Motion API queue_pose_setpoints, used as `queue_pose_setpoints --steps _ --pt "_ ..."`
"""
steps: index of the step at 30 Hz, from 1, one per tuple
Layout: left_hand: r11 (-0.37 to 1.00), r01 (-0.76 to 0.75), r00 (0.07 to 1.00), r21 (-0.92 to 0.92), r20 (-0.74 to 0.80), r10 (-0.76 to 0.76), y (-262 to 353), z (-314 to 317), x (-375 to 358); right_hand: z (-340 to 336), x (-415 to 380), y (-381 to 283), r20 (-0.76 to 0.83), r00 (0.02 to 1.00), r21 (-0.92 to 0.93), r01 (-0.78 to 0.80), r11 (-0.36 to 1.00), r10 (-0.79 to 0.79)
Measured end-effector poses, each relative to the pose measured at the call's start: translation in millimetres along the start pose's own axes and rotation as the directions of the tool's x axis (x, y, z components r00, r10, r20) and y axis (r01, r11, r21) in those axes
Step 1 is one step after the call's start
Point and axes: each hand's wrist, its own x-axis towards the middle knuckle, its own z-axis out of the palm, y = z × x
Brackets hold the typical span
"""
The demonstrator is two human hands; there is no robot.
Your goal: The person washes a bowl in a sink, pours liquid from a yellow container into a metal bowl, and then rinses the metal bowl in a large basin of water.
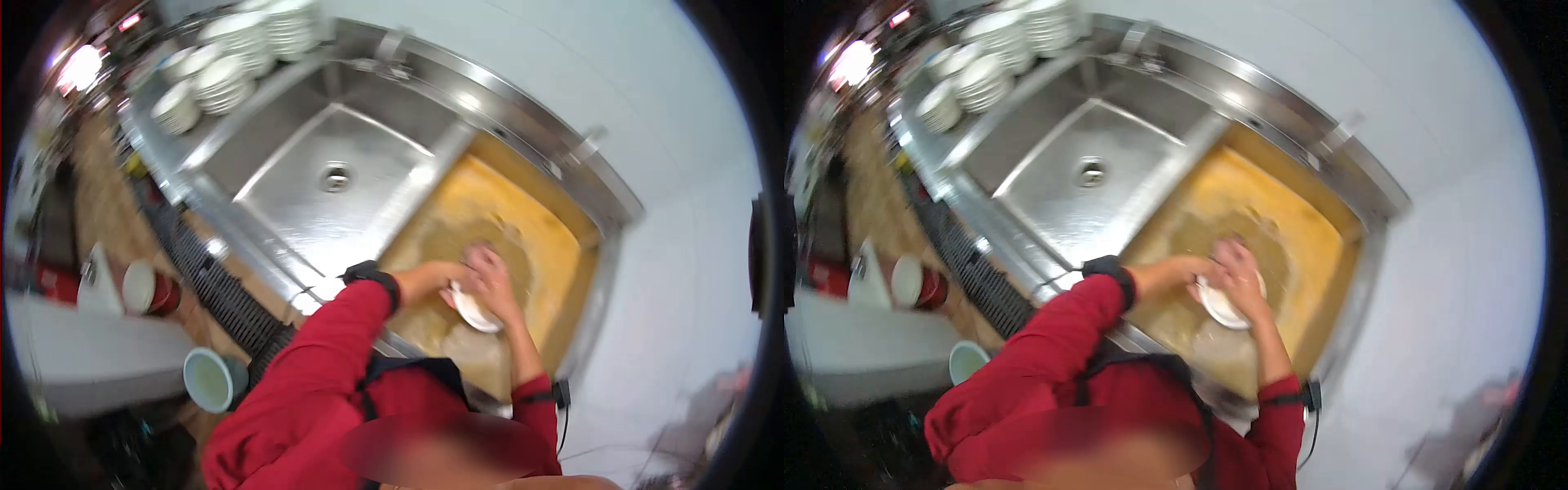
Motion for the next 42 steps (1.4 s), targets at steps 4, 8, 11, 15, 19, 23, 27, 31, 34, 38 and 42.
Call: queue_pose_setpoints --steps 4,8,11,15,19,23,27,31,34,38,42 --pt "0.959 0.254 0.963 0.129 -0.132 -0.237 21 15 -10 1 -12 13 0.171 0.970 -0.286 -0.117 0.951 0.171" --pt "0.937 0.175 0.960 0.302 -0.262 -0.095 29 43 -10 -16 -6 -31 0.088 0.968 -0.318 -0.195 0.928 0.234" --pt "0.846 0.033 0.924 0.533 -0.338 0.176 58 81 -22 -25 -4 -14 0.019 0.969 -0.389 -0.220 0.895 0.247" --pt "0.732 0.105 0.906 0.673 -0.368 0.209 75 74 -19 -18 -33 47 -0.028 0.756 0.051 -0.653 0.756 0.654" --pt "0.702 -0.211 0.694 0.680 -0.402 0.598 52 44 6 35 -69 80 0.033 0.463 0.595 -0.721 0.355 0.886" --pt "0.780 -0.463 0.484 0.421 -0.617 0.621 47 38 24 35 -54 34 0.501 0.343 0.776 -0.586 -0.236 0.795" --pt "0.660 -0.461 0.257 0.593 -0.623 0.739 29 29 44 7 -32 0 0.609 0.309 0.462 -0.887 -0.011 0.731" --pt "0.680 -0.234 0.296 0.695 -0.615 0.731 6 21 44 30 -31 73 0.242 0.695 0.762 -0.568 0.311 0.677" --pt "0.837 -0.405 0.467 0.367 -0.704 0.535 -11 22 54 79 -11 108 -0.178 0.651 0.598 -0.524 0.607 0.738" --pt "0.901 -0.429 0.568 -0.063 -0.794 0.216 -4 37 37 99 -1 90 0.175 0.823 0.625 -0.517 0.585 0.541" --pt "0.943 -0.198 0.635 -0.266 -0.768 -0.083 6 -12 45 39 -20 -10 0.298 0.913 0.192 -0.342 0.920 0.277"
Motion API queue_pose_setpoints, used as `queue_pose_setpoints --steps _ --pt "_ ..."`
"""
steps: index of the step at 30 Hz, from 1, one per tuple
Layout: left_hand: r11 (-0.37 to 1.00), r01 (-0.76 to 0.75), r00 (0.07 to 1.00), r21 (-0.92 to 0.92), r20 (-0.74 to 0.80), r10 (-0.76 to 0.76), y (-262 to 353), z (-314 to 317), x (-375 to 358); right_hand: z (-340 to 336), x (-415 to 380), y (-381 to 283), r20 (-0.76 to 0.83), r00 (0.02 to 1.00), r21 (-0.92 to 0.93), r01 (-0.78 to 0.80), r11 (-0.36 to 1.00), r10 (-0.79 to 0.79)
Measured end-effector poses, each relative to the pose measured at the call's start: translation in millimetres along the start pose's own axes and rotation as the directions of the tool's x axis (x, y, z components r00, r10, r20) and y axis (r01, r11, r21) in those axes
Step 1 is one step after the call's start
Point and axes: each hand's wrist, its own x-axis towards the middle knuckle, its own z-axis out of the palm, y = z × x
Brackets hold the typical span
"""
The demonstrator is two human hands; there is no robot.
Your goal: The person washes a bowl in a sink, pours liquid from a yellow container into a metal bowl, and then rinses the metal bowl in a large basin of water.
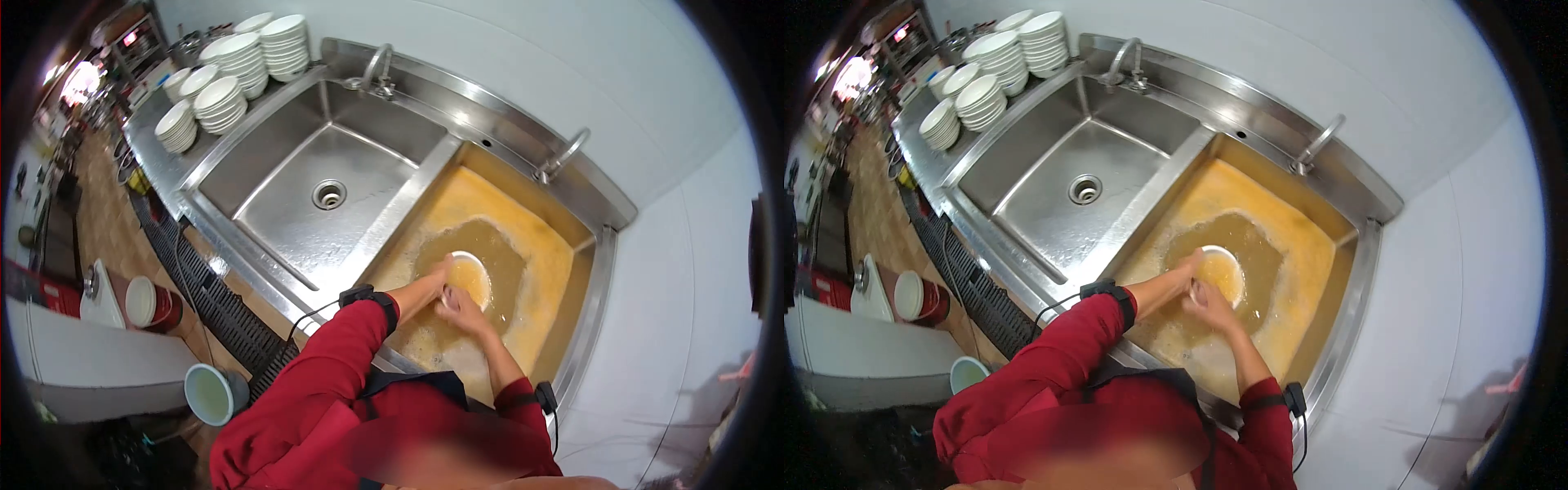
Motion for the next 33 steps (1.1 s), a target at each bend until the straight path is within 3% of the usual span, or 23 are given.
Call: queue_pose_setpoints --steps 1,6,8,9,10,11,13,14,15,16,17,18,19,20,22,23,24,26,27,28,31,32,33 --pt "1.000 -0.012 1.000 -0.024 -0.011 0.012 3 0 0 -4 -15 0 0.003 0.999 -0.282 0.053 0.958 -0.054" --pt "0.943 -0.093 0.984 0.321 0.175 0.037 20 1 -55 0 -18 10 -0.131 0.991 -0.426 -0.092 0.900 0.040" --pt "0.942 -0.055 0.998 0.332 0.037 0.046 21 3 -58 -7 -20 10 -0.090 0.942 0.050 -0.320 0.946 0.323" --pt "0.928 -0.186 0.982 0.323 0.102 0.161 10 -2 -29 -15 -14 16 -0.171 0.929 0.483 -0.211 0.850 0.328" --pt "0.899 -0.310 0.948 0.310 0.170 0.268 0 -2 -11 -23 -7 22 -0.244 0.896 0.809 -0.022 0.587 0.371" --pt "0.919 -0.377 0.904 0.113 0.263 0.338 11 3 -60 -30 -7 22 -0.316 0.877 0.878 0.125 0.463 0.363" --pt "0.951 -0.028 0.823 -0.308 0.533 0.197 1 6 -1 -50 -13 -7 -0.310 0.877 0.943 0.235 0.235 0.368" --pt "0.953 0.053 0.745 -0.298 0.647 0.160 11 0 -28 -53 -12 5 -0.290 0.888 0.955 0.244 0.169 0.356" --pt "0.974 -0.175 0.789 -0.143 0.571 0.226 28 -4 -63 -56 -13 24 -0.314 0.899 0.942 0.254 0.220 0.304" --pt "0.974 -0.064 0.828 -0.219 0.532 0.175 36 -4 -81 -59 -10 29 -0.323 0.899 0.941 0.271 0.204 0.297" --pt "0.954 0.018 0.667 -0.300 0.714 0.212 31 -8 -52 -61 -11 36 -0.329 0.841 0.943 0.268 0.196 0.430" --pt "0.950 0.123 0.648 -0.287 0.748 0.142 40 -11 -66 -72 -15 28 -0.312 0.870 0.942 0.231 0.242 0.381" --pt "0.956 0.076 0.685 -0.285 0.711 0.157 42 -9 -73 -75 -19 41 -0.328 0.777 0.912 0.112 0.394 0.538" --pt "0.957 0.015 0.722 -0.289 0.665 0.190 45 -7 -76 -75 -17 51 -0.525 0.678 0.703 0.005 0.711 0.514" --pt "0.965 0.008 0.737 -0.263 0.653 0.173 50 -6 -78 -85 -28 64 -0.375 0.700 0.475 -0.418 0.774 0.608" --pt "0.965 -0.013 0.766 -0.263 0.618 0.178 49 -7 -78 -87 -36 65 -0.417 0.741 0.267 -0.453 0.850 0.526" --pt "0.967 -0.008 0.768 -0.256 0.617 0.170 45 -7 -74 -84 -40 66 -0.414 0.738 0.274 -0.456 0.846 0.532" --pt "0.961 -0.059 0.896 -0.269 0.411 0.170 36 -10 -61 -77 -51 50 -0.476 0.685 -0.179 -0.689 0.702 0.551" --pt "0.962 -0.053 0.898 -0.267 0.409 0.163 30 -12 -55 -56 -58 77 -0.599 0.735 -0.414 -0.624 0.663 0.318" --pt "0.967 -0.055 0.930 -0.250 0.340 0.141 24 -12 -51 -45 -56 103 -0.598 0.733 -0.413 -0.629 0.659 0.325" --pt "0.970 -0.032 0.969 -0.239 0.232 0.089 9 -3 -57 -45 -55 126 -0.347 0.829 -0.273 -0.537 0.798 0.439" --pt "0.969 -0.012 0.981 -0.248 0.184 0.059 5 2 -61 -57 -57 90 -0.246 0.752 0.363 -0.514 0.777 0.612" --pt "0.969 -0.003 0.982 -0.248 0.183 0.049 2 6 -63 -66 -59 52 -0.049 0.716 0.851 -0.335 0.404 0.696"
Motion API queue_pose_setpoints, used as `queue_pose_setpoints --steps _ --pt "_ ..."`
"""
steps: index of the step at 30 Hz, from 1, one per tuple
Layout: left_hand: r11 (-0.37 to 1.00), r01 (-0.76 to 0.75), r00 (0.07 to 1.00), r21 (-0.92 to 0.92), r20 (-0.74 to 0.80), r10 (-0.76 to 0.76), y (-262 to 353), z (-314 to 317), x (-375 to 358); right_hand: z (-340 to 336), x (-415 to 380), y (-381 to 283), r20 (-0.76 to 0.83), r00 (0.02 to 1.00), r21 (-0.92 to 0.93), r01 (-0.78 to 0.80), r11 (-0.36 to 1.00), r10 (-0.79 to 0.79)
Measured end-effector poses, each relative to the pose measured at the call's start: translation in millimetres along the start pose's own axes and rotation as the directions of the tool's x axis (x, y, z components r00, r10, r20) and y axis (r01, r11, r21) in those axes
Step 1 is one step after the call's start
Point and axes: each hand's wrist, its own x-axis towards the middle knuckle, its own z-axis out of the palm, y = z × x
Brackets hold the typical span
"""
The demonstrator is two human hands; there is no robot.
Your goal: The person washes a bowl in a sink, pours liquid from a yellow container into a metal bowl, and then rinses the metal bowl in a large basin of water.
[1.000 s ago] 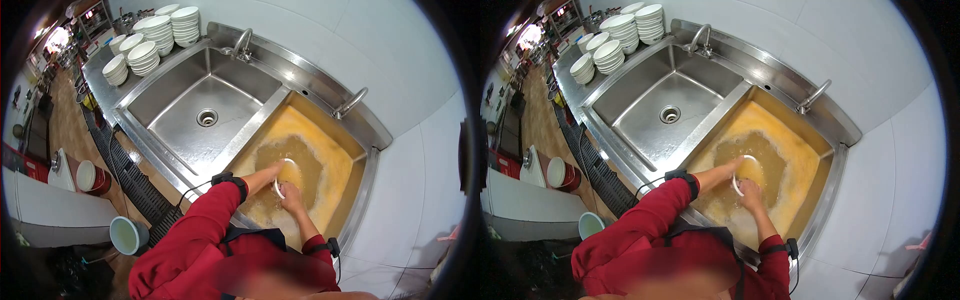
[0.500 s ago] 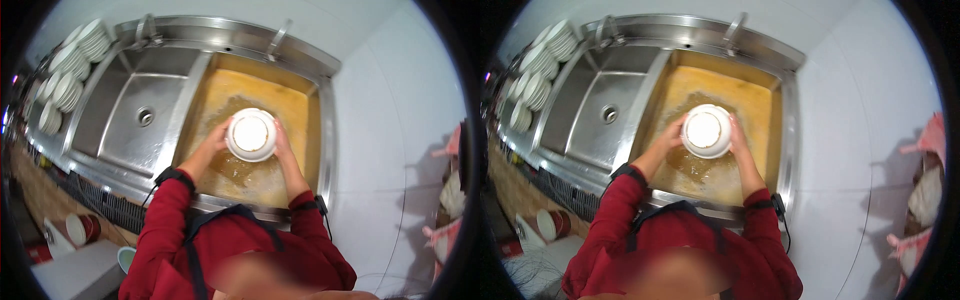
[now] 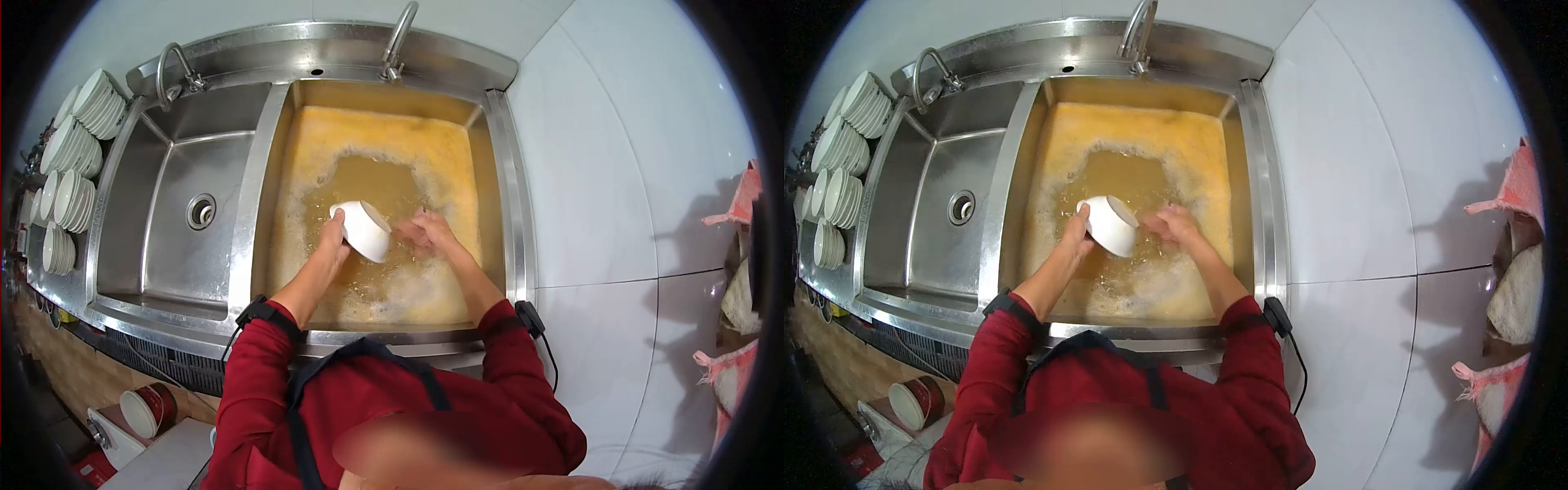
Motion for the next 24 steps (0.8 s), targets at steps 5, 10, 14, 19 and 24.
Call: queue_pose_setpoints --steps 5,10,14,19,24 --pt "0.995 -0.008 1.000 -0.095 0.020 0.010 -18 4 19 92 -44 9 0.211 0.640 -0.863 0.477 0.166 -0.739" --pt "0.981 0.001 1.000 -0.194 0.003 0.000 -9 -8 8 89 49 19 0.196 0.884 -0.929 0.306 0.208 -0.425" --pt "0.990 -0.025 0.995 -0.141 -0.100 0.011 6 -7 -7 52 100 42 -0.075 0.919 -0.630 0.257 0.733 -0.387" --pt "0.986 -0.079 0.968 0.145 0.248 0.041 14 -13 -20 99 32 7 0.009 0.981 -0.348 0.186 0.919 -0.195" --pt "0.931 -0.036 0.949 0.364 0.303 -0.082 9 -9 -21 128 15 -17 0.007 0.740 -0.753 0.446 0.484 -0.672"
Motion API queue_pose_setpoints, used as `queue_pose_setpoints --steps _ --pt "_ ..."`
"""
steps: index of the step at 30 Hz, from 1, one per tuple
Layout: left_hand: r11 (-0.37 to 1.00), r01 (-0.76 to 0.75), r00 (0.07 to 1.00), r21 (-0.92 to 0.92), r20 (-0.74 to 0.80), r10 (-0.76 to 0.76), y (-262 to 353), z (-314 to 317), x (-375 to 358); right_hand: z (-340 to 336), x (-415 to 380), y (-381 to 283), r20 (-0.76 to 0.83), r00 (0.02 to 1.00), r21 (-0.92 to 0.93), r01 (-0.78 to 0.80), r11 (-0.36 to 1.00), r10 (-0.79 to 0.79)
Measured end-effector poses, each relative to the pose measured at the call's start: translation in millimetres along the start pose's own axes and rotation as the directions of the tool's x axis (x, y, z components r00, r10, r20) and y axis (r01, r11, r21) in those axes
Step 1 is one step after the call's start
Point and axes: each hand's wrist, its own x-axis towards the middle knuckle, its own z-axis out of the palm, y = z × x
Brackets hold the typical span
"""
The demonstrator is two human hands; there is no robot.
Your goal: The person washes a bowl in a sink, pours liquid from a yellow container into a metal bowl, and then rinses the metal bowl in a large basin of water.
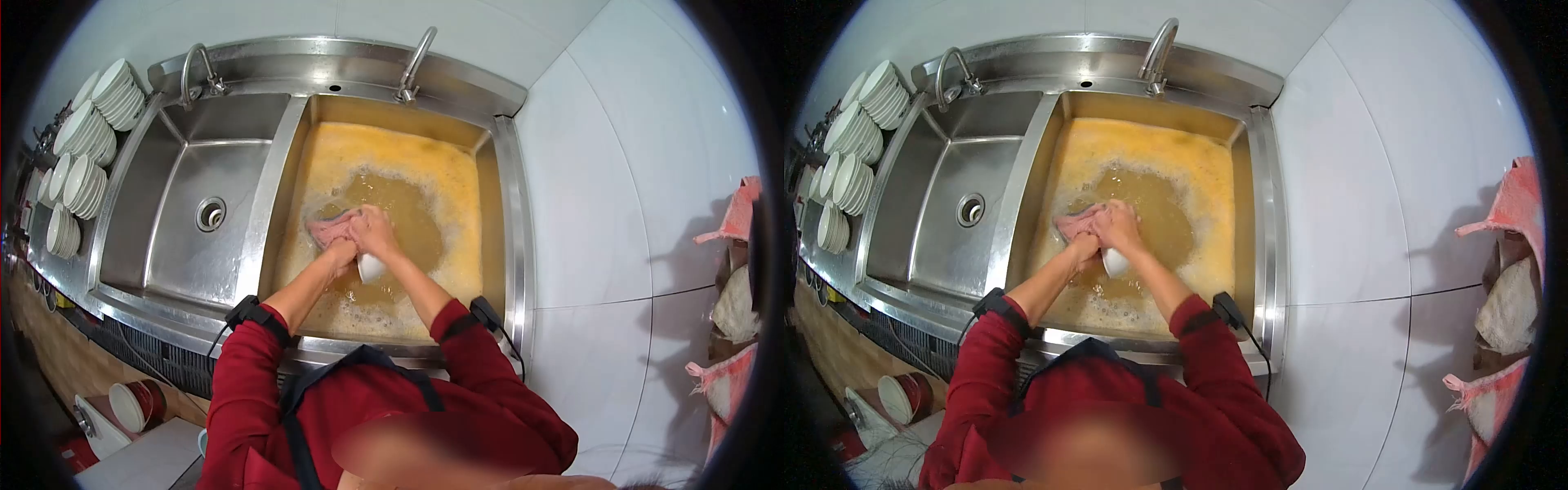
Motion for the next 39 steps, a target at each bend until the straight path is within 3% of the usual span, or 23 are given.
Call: queue_pose_setpoints --steps 1,3,6,7,8,9,12,16,17,19,21,22,23,28,29,31,32,34,35,36,37,38,39 --pt "1.000 -0.004 1.000 0.011 0.001 0.004 0 -2 2 -5 20 7 -0.010 1.000 0.006 0.002 1.000 -0.002" --pt "0.977 -0.125 0.979 0.175 0.180 0.093 -11 -13 10 -5 54 50 0.513 0.792 0.025 0.373 0.928 -0.332" --pt "0.988 -0.131 0.962 0.083 0.253 0.106 -11 -22 9 43 60 134 0.170 0.961 -0.103 0.238 0.966 -0.219" --pt "0.987 -0.138 0.955 0.084 0.276 0.110 -10 -23 1 6 43 95 0.263 0.934 0.052 -0.264 0.963 0.242" --pt "0.991 -0.135 0.932 -0.010 0.339 0.130 -4 -21 -6 -16 26 74 0.409 0.667 0.134 -0.719 0.682 0.622" --pt "0.993 -0.118 0.934 -0.014 0.339 0.116 4 -17 -14 -15 16 85 0.412 0.654 0.127 -0.730 0.671 0.634" --pt "0.977 -0.210 0.919 -0.022 0.337 0.205 26 -3 -27 -10 1 106 0.293 0.783 0.724 -0.557 0.407 0.550" --pt "0.856 -0.455 0.882 0.244 0.253 0.397 17 14 -18 -12 -17 115 0.212 0.885 0.860 -0.370 0.352 0.415" --pt "0.856 -0.456 0.882 0.242 0.255 0.397 17 20 -22 -24 -22 98 0.294 0.878 0.903 -0.385 0.192 0.377" --pt "0.368 -0.506 0.817 0.780 0.296 0.496 15 32 -32 -44 -33 72 0.370 0.870 0.916 -0.401 0.030 0.325" --pt "0.296 -0.602 0.721 0.741 0.345 0.601 6 36 -31 -55 -39 59 0.403 0.886 0.913 -0.407 -0.028 0.228" --pt "0.095 -0.605 0.694 0.791 0.465 0.550 6 37 -33 -52 -35 60 0.404 0.888 0.912 -0.409 -0.024 0.220" --pt "-0.108 -0.593 0.679 0.798 0.567 0.466 4 36 -37 -45 -36 61 0.353 0.901 0.922 -0.381 0.072 0.252" --pt "-0.469 -0.622 0.598 0.627 0.767 0.233 22 32 -48 -37 -35 70 0.281 0.899 0.865 -0.389 0.318 0.335" --pt "-0.460 -0.627 0.602 0.629 0.766 0.227 29 30 -51 -42 -37 64 0.286 0.894 0.863 -0.397 0.313 0.345" --pt "-0.382 -0.508 0.374 0.772 0.597 0.710 45 21 -48 -55 -37 56 0.354 0.865 0.848 -0.457 0.268 0.355" --pt "-0.381 -0.511 0.379 0.770 0.600 0.705 48 11 -37 -55 -34 59 0.354 0.863 0.849 -0.458 0.262 0.362" --pt "0.121 -0.423 0.441 0.898 0.087 0.893 45 -10 -18 -52 -29 66 0.263 0.915 0.879 -0.358 0.314 0.306" --pt "0.126 -0.418 0.443 0.900 0.080 0.893 42 -16 -17 -49 -29 68 0.271 0.913 0.876 -0.365 0.314 0.305" --pt "0.721 -0.422 0.840 0.550 -0.060 0.539 42 -21 -14 -46 -24 69 0.221 0.934 0.874 -0.318 0.367 0.282" --pt "0.998 -0.045 0.993 0.048 0.108 0.039 43 -24 -12 -44 -19 69 0.170 0.951 0.869 -0.267 0.416 0.257" --pt "0.995 -0.091 0.990 0.036 0.110 0.087 36 -26 -5 -50 -11 65 0.171 0.951 0.870 -0.269 0.413 0.257" --pt "0.995 -0.086 0.991 0.039 0.109 0.082 30 -31 1 -60 0 63 0.144 0.943 0.522 -0.329 0.787 0.299"
